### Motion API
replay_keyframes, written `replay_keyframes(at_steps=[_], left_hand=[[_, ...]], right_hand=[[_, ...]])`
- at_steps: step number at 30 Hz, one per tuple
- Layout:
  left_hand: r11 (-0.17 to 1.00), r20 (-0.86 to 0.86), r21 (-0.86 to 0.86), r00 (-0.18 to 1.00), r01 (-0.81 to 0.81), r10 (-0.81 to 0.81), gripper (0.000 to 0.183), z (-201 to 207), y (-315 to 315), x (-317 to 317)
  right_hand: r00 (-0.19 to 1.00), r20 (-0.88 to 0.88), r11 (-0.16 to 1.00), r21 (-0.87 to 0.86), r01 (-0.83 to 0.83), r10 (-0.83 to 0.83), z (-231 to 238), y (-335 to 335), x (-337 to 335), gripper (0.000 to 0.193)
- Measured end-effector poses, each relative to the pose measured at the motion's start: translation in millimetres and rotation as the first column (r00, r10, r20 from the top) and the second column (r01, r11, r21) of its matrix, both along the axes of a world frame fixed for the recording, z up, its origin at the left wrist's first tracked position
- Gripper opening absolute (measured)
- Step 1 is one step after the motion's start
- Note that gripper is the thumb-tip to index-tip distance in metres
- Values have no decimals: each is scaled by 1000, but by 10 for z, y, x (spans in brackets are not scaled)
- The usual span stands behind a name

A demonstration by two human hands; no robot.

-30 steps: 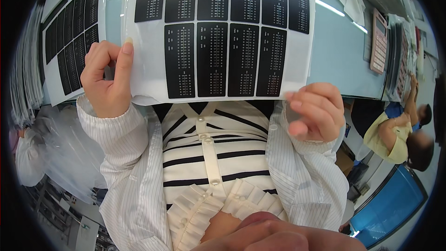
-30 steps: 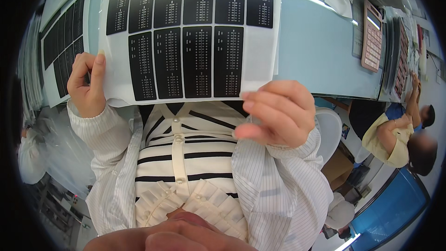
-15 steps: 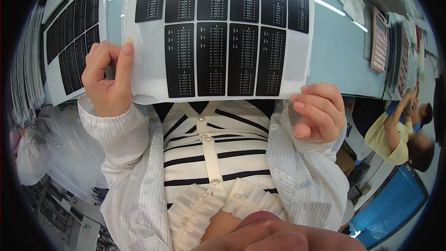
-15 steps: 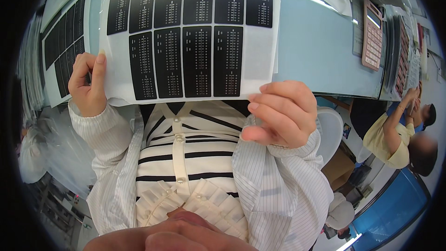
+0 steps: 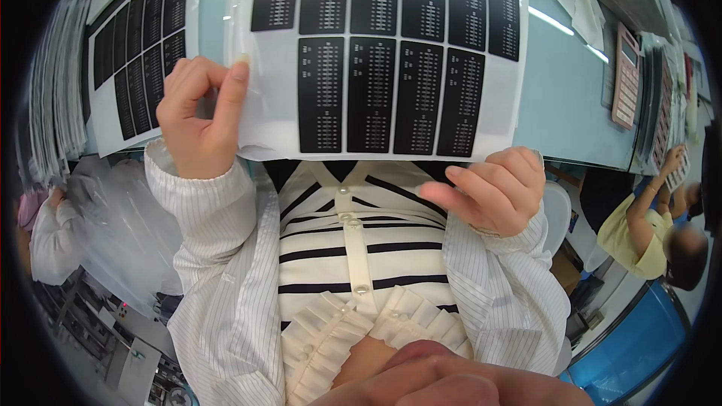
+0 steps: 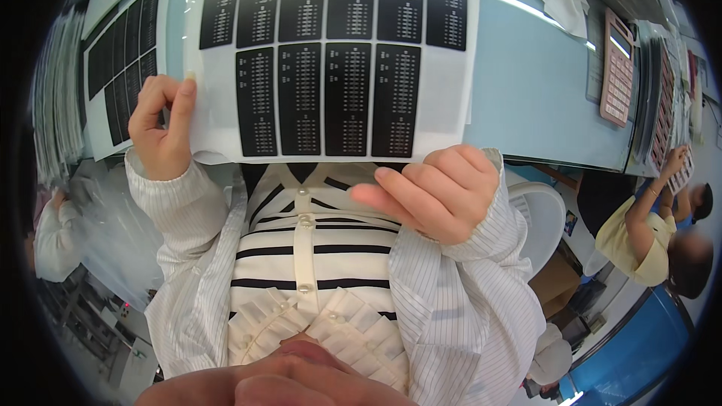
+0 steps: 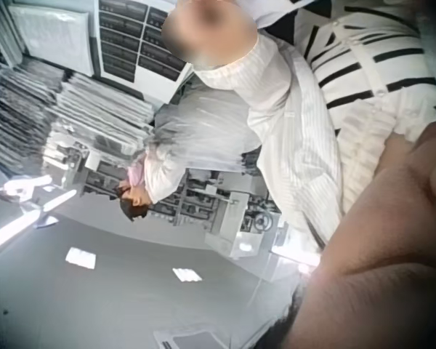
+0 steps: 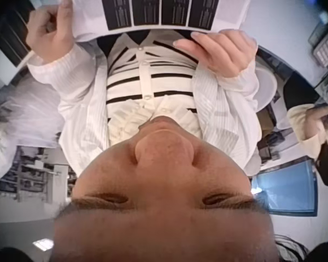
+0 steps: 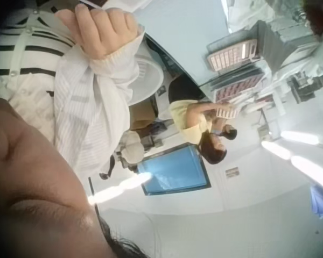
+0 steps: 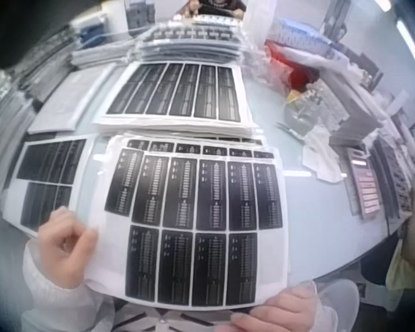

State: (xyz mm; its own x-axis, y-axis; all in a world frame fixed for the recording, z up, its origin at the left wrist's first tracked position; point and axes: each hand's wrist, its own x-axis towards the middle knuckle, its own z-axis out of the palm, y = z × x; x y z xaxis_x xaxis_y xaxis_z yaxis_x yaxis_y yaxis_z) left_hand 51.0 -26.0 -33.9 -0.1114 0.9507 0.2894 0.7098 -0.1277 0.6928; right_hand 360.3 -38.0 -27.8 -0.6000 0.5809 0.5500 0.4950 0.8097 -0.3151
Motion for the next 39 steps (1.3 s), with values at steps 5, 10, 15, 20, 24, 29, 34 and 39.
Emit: replay_keyframes(at_steps=[5, 10, 15, 20, 24, 29, 34, 39], left_hand=[[999, -41, -6, 998, 38, -38, 25, 45, -44, -18], [992, -66, 37, 990, -121, 123, 21, 83, -168, -274], [954, 24, 96, 959, -285, 284, 18, 3, -334, -639], [878, 61, 144, 890, -456, 452, 17, -55, -503, -965], [814, 87, 177, 832, -554, 548, 18, -120, -626, -1143], [781, 148, 137, 792, -609, 592, 25, -275, -832, -1254], [752, 265, -24, 721, -659, 640, 38, -446, -908, -1279], [731, 546, -210, 542, -650, 639, 46, -521, -866, -1393]], right_hand=[[990, 112, 996, -28, 84, -80, 30, 49, -80, 34], [986, 120, 992, -23, 120, -117, 265, 59, 33, 28], [931, 148, 941, 105, 321, -334, 612, 351, 80, 26], [930, 355, 976, 216, 15, -92, 1098, 706, -299, 22], [868, 434, 902, 232, -365, 240, 1236, 875, -888, 20], [787, 460, 848, 126, -515, 410, 809, 946, -1789, 18], [688, 605, 849, 37, -528, 401, 438, 998, -2431, 16], [676, 615, 851, 15, -525, 406, 412, 1083, -2693, 18]])
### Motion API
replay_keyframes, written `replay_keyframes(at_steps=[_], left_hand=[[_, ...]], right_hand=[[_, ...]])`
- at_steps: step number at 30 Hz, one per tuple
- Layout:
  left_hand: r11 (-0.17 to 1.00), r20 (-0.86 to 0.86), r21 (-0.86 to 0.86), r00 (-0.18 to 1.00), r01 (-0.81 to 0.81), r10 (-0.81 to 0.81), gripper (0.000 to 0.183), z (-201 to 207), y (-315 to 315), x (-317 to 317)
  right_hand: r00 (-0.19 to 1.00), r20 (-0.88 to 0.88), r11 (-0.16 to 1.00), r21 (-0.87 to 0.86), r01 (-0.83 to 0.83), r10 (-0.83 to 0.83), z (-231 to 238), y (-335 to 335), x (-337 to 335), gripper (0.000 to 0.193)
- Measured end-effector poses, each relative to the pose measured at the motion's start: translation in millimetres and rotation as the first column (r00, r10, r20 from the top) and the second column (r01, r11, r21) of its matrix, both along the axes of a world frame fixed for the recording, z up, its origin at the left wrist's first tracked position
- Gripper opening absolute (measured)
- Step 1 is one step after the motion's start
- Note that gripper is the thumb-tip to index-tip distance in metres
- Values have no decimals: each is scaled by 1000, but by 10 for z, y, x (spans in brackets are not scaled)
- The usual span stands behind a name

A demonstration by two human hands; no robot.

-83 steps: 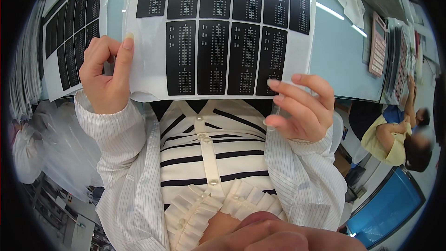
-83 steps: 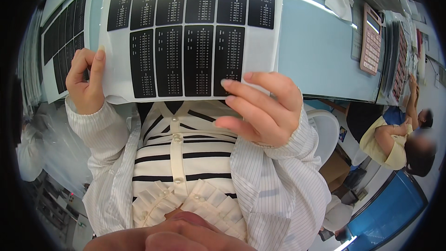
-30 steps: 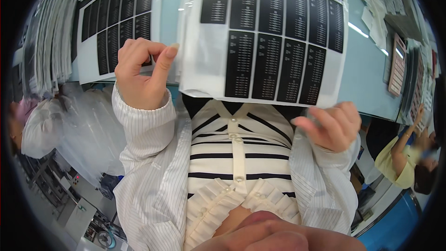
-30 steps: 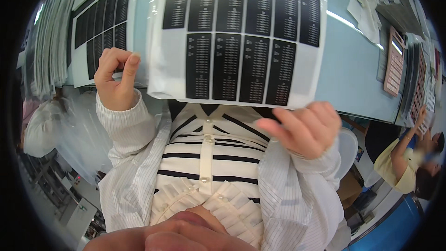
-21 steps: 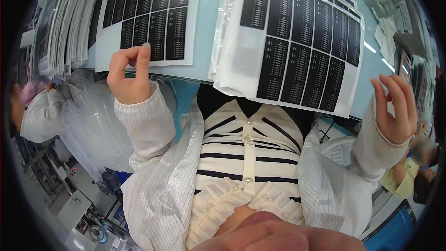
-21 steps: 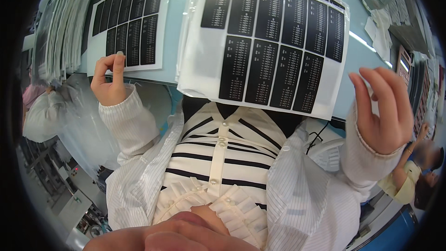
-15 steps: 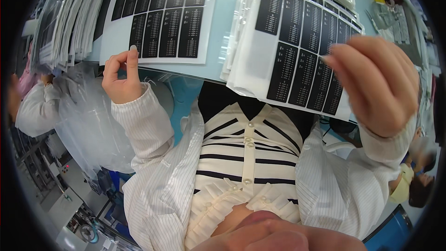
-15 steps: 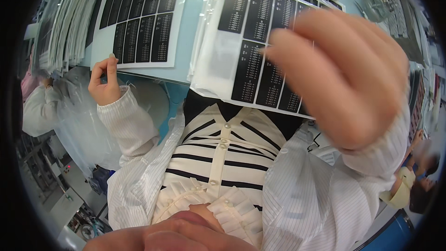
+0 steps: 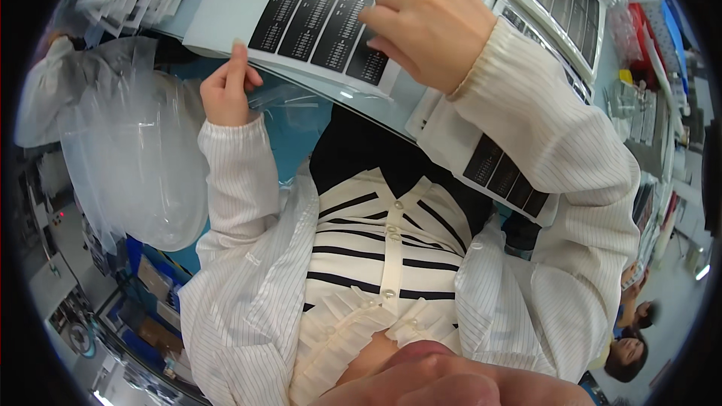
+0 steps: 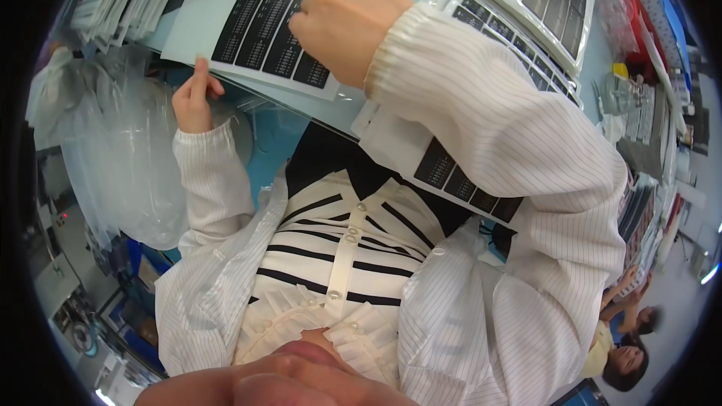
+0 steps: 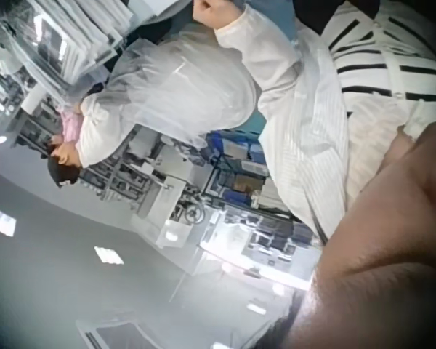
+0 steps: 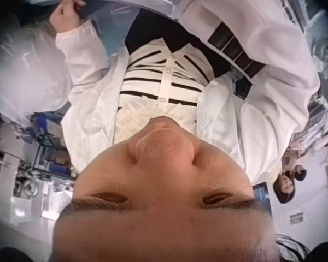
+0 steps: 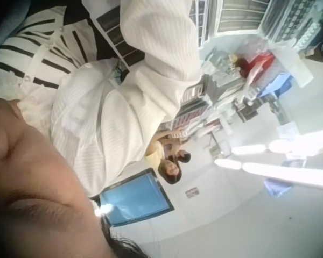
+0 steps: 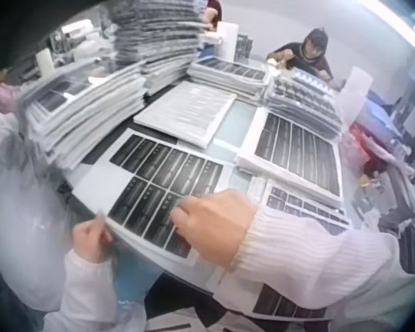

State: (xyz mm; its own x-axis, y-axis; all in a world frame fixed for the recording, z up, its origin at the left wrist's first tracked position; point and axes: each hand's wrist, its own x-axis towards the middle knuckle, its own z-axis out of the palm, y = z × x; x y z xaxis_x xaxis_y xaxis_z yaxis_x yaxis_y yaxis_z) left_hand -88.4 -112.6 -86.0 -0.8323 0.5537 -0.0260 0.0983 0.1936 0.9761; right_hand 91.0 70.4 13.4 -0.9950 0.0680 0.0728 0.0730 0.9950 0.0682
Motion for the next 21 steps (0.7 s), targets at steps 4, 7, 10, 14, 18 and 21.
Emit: replay_keyframes(at_steps=[4, 7, 10, 14, 18, 21], left_hand=[[997, 64, 17, 995, 81, -82, 41, -42, -29, -82], [988, 164, 129, 981, 80, -101, 32, -110, -96, -74], [982, 155, 165, 980, 95, -121, 23, -154, -205, -15], [973, 192, 217, 973, 82, -125, 18, -154, -319, 139], [961, 193, 234, 962, 148, -195, 20, -125, -355, 247], [964, 189, 204, 959, 171, -210, 21, -129, -362, 291]], right_hand=[[997, -68, 1000, 1, -22, 22, 239, -7, -179, 19], [983, 182, 981, -184, 56, -22, 367, -34, -268, 7], [997, -58, 997, -54, -47, 44, 159, -124, -392, 17], [992, -104, 985, -152, -84, 69, -49, -275, -486, 18], [992, -113, 957, -276, -89, 60, -184, -476, -553, 24], [987, -159, 961, -265, -78, 36, -299, -538, -569, 29]])
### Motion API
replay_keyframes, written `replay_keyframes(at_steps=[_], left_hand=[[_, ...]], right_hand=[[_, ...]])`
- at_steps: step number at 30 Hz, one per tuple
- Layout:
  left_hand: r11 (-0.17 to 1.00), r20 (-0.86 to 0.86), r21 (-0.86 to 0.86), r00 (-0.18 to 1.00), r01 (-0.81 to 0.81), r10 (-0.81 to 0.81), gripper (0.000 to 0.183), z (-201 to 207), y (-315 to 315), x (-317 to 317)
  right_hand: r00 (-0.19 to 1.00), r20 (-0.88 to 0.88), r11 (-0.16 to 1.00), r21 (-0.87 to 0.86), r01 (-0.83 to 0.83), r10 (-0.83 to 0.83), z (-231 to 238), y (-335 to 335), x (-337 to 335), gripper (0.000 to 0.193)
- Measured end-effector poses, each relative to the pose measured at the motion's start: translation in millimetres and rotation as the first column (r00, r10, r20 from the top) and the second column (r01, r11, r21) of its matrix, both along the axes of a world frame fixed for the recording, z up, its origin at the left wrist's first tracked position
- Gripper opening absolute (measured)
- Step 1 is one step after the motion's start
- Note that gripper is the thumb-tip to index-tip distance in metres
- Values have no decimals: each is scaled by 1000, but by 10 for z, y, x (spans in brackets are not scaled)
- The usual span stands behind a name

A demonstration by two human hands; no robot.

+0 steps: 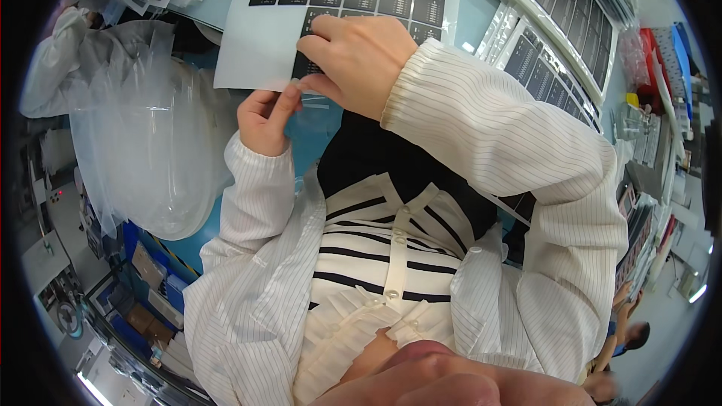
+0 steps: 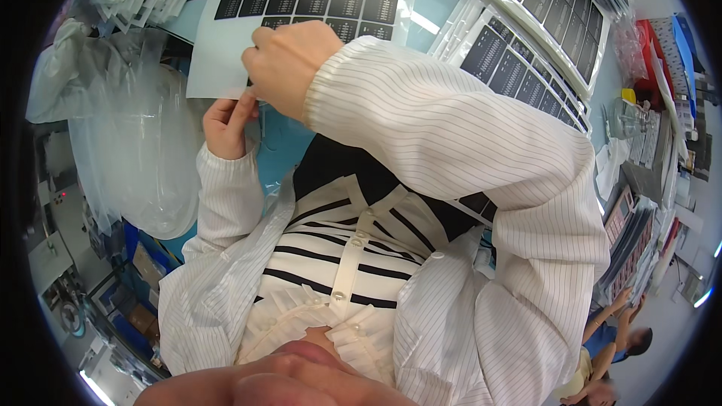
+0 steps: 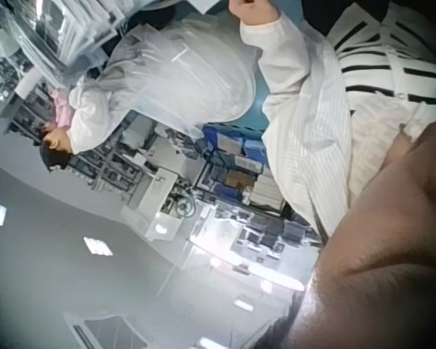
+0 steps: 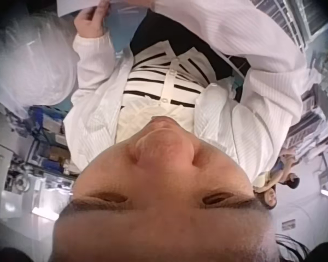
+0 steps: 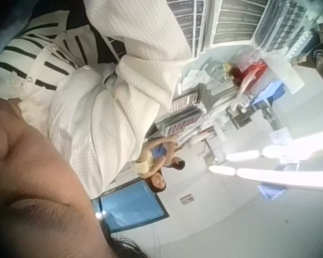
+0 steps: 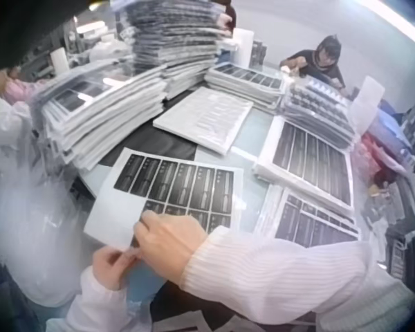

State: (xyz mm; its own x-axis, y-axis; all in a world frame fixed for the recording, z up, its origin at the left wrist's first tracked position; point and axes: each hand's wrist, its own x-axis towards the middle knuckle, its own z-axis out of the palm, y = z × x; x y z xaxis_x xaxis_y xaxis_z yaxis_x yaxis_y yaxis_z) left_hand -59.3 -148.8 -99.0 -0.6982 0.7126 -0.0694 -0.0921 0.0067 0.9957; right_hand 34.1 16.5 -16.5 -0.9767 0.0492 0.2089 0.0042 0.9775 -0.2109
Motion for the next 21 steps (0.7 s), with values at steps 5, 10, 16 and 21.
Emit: replay_keyframes(at_steps=[5, 10, 16, 21], left_hand=[[999, 60, -25, 998, 27, -26, 23, -53, -11, 21], [1000, 78, -5, 997, 3, -2, 20, -92, -16, -39], [995, 193, 93, 980, 33, -51, 19, -25, 12, -106], [959, 165, 27, 945, 282, -283, 24, 10, 150, 60]], right_hand=[[994, 95, 998, -30, 50, -46, -89, 44, 57, 41], [1000, -22, 1000, 8, -4, 4, 73, 184, 274, 38], [959, -229, 978, 86, 190, -167, 461, 690, 993, 28], [952, -90, 951, 81, 299, -292, 637, 776, 1835, 31]])
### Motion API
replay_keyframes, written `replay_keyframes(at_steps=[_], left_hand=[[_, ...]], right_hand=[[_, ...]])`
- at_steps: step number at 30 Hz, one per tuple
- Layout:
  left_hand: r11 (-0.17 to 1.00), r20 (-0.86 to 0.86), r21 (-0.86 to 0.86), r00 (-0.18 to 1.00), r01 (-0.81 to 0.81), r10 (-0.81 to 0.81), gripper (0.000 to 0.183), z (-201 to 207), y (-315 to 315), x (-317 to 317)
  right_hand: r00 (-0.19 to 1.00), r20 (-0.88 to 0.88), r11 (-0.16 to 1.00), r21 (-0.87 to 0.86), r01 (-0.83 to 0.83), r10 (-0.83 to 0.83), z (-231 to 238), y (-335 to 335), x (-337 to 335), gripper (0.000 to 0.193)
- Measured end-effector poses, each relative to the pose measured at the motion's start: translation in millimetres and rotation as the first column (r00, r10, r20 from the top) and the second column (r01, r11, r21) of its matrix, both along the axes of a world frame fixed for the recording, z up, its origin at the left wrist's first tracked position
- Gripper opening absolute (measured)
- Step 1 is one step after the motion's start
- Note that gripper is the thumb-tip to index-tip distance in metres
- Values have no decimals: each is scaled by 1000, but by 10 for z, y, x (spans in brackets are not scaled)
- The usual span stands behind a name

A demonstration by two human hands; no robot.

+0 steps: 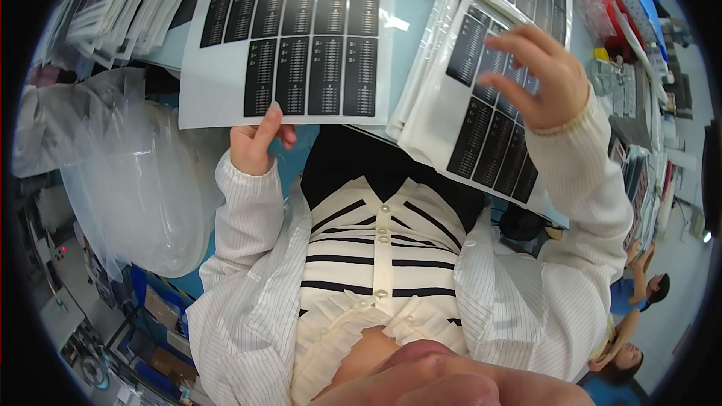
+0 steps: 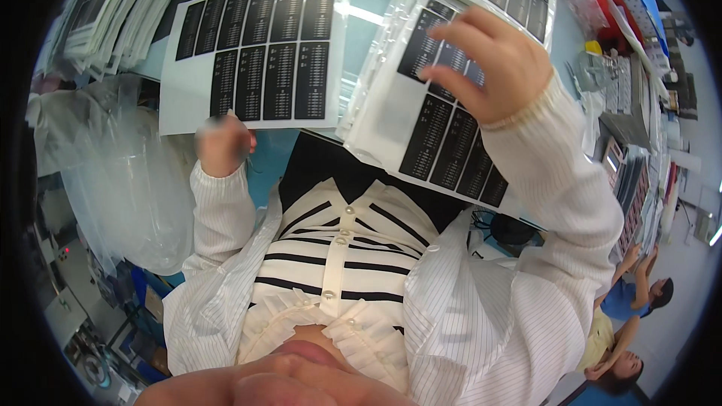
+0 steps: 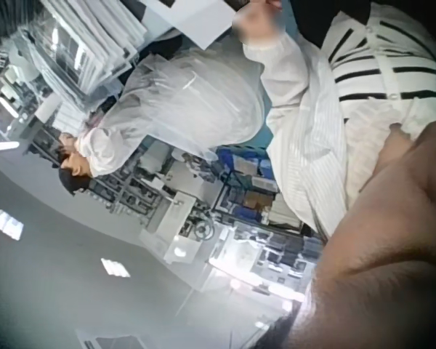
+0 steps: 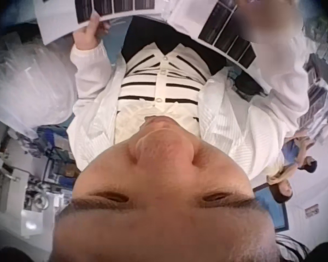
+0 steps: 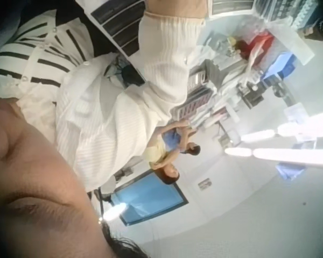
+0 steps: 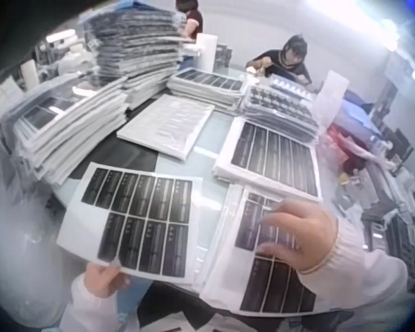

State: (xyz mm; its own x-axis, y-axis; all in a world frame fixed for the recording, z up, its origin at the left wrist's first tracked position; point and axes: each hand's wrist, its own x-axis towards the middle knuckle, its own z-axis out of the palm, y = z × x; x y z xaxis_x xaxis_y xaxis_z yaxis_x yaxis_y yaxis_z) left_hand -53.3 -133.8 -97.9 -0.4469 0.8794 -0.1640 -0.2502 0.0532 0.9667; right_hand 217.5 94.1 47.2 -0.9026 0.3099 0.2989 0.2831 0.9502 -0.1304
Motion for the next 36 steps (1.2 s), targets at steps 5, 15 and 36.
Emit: replay_keyframes(at_steps=[5, 15, 36], left_hand=[[998, 100, -33, 994, 44, -41, 17, 1, 61, 82], [1000, 298, -4, 954, -31, 31, 31, 62, 16, -33], [995, 488, 98, 872, -17, -33, 43, 477, -142, 100]], right_hand=[[971, 64, 968, -90, 234, -229, -207, -226, 860, 30], [549, 114, 90, -939, 331, -828, -492, -202, 1822, 42], [541, 272, -22, -906, 424, -796, -665, 140, 1938, 28]])
